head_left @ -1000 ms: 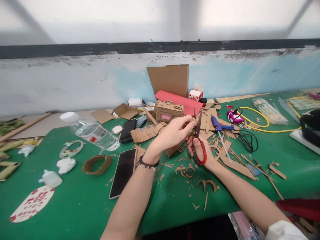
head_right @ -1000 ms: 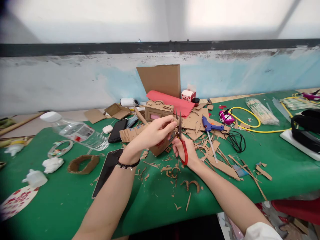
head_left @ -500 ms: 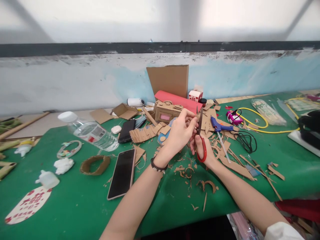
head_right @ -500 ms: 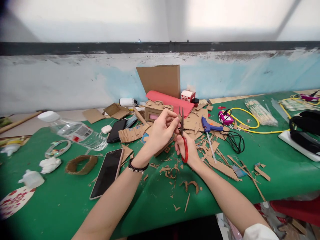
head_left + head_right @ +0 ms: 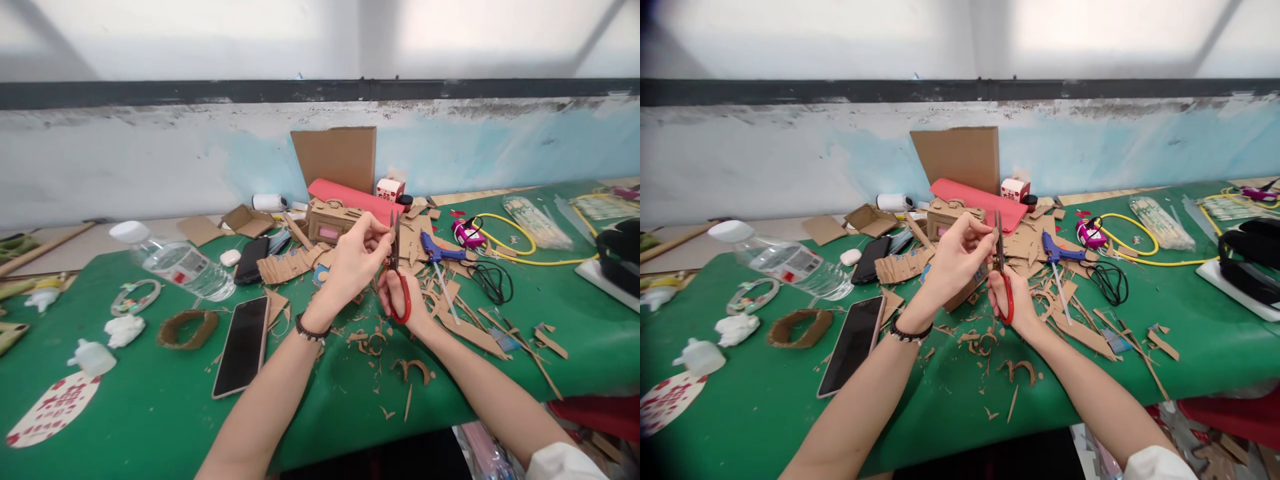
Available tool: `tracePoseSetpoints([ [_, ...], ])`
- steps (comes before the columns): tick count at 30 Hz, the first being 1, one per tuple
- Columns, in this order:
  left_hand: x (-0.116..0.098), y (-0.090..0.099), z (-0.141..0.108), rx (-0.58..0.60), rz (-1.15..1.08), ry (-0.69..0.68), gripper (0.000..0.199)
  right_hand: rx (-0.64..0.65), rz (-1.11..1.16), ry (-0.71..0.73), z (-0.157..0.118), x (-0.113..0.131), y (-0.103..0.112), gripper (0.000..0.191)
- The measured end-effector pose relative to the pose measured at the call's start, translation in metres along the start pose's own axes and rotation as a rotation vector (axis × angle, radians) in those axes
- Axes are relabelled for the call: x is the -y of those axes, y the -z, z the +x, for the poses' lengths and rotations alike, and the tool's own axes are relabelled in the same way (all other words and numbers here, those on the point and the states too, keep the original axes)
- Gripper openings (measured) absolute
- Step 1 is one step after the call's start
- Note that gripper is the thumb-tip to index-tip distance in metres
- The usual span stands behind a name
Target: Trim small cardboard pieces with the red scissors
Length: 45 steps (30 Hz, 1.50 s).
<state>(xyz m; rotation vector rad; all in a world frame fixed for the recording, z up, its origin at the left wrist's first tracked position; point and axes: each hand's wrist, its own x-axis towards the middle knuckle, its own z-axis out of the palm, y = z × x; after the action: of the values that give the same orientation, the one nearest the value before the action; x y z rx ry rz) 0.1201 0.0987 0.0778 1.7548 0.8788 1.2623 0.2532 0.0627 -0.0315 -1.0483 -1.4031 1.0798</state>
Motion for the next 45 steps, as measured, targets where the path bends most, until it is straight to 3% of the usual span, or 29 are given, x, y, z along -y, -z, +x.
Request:
tracePoseSetpoints([
  [6, -0.007, 0.014, 0.002, 0.066, 0.062, 0.017, 0.012, 0.002, 0.046, 0.030, 0.003, -0.002, 0.000, 0.064],
  [11, -0.006, 0.015, 0.003, 0.039, 0.060, -0.019, 0.013, 0.049, 0.023, 0.021, 0.003, 0.001, 0.002, 0.063],
  [19, -0.005, 0.017, 0.002, 0.101, 0.147, -0.035, 0.011, 0.017, 0.031, 0.006, 0.002, 0.005, 0.000, 0.063],
  [27, 0.001, 0.008, 0.002, 0.068, 0.091, 0.005, 0.013, -0.048, 0.069, -0.061, 0.000, -0.001, -0.002, 0.063],
  [36, -0.003, 0.011, 0.002, 0.046, 0.143, -0.035, 0.009, 0.027, 0.026, 0.028, 0.002, 0.005, 0.000, 0.069],
  [45, 0.000, 0.003, 0.000, 0.040, 0.191, -0.027, 0.013, -0.068, 0.019, -0.002, -0.003, 0.009, -0.006, 0.063],
])
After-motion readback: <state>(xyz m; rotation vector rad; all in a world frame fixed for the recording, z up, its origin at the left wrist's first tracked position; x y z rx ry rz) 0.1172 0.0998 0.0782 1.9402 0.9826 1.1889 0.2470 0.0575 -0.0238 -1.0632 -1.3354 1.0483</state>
